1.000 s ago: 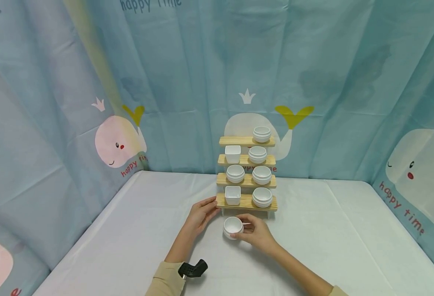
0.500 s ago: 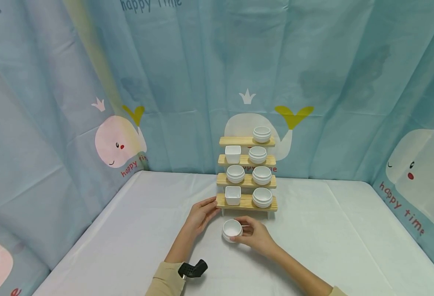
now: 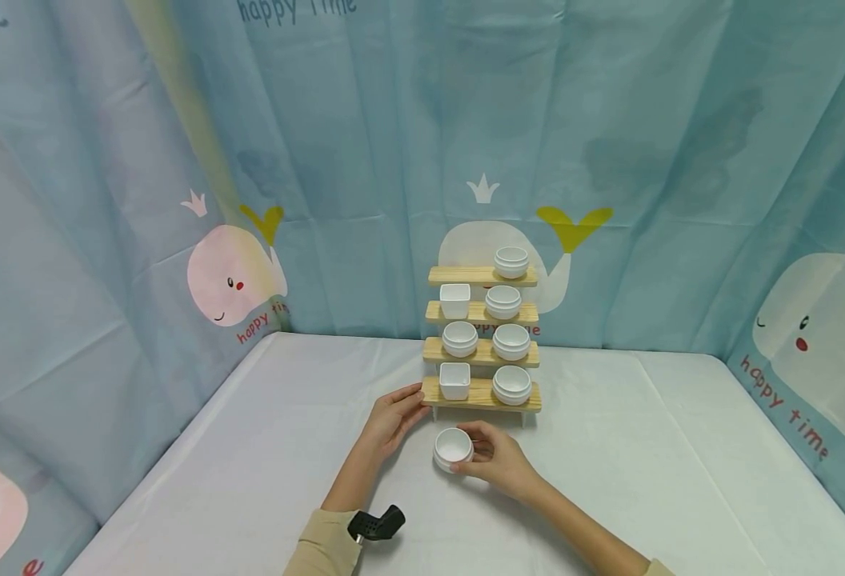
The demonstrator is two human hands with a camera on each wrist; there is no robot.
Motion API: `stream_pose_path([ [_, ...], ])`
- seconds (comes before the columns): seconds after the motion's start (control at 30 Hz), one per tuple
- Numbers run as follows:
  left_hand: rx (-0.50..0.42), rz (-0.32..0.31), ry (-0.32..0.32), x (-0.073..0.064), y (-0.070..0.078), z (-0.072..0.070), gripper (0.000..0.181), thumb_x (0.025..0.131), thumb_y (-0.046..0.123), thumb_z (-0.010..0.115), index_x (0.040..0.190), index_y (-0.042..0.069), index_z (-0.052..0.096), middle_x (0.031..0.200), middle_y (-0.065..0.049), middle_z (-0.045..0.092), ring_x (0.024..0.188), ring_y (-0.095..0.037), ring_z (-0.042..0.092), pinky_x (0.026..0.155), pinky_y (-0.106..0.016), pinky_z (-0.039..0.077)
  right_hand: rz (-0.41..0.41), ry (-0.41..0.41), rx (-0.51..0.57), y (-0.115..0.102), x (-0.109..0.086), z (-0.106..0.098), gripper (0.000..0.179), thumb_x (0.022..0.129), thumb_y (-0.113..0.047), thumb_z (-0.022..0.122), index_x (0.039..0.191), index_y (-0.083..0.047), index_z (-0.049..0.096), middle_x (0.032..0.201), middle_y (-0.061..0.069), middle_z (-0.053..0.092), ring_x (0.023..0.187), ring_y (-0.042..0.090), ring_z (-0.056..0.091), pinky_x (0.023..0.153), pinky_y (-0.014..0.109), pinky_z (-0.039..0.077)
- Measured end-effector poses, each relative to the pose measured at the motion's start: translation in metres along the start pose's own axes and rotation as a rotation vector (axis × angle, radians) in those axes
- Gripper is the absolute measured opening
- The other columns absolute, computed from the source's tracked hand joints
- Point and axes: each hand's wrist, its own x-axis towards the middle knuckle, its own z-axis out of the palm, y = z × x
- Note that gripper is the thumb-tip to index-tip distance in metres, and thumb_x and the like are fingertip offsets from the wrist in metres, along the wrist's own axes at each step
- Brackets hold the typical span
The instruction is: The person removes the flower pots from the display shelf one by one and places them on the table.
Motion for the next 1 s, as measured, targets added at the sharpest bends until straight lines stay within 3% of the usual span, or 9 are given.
stream_pose_path([
  [0.77, -0.003, 0.003, -0.006, -0.001, 0.001, 0.001, 0.042, 0.108, -0.002, 0.055, 0.147, -0.017, 0.049, 0.147, -0.037, 0.052, 0.113, -0.022, 0.069, 0.100, -0.030, 0.060, 0.017, -0.006, -0.017, -0.013, 0.001, -0.011, 0.058, 0.087, -0.004, 0.086, 0.134, 0.016, 0.058, 0.133, 0.035, 0.062, 0.117, 0.047, 0.066, 0.099, 0.042, 0.063],
  [1.0, 0.003, 0.008, -0.015, -0.001, 0.000, 0.000, 0.043, 0.108, -0.001, 0.056, 0.147, -0.017, 0.048, 0.147, -0.038, 0.051, 0.115, -0.023, 0.069, 0.101, -0.030, 0.060, 0.020, -0.006, -0.026, -0.016, 0.000, -0.015, 0.058, 0.088, -0.004, 0.085, 0.134, 0.016, 0.057, 0.134, 0.037, 0.061, 0.118, 0.049, 0.065, 0.101, 0.049, 0.061],
])
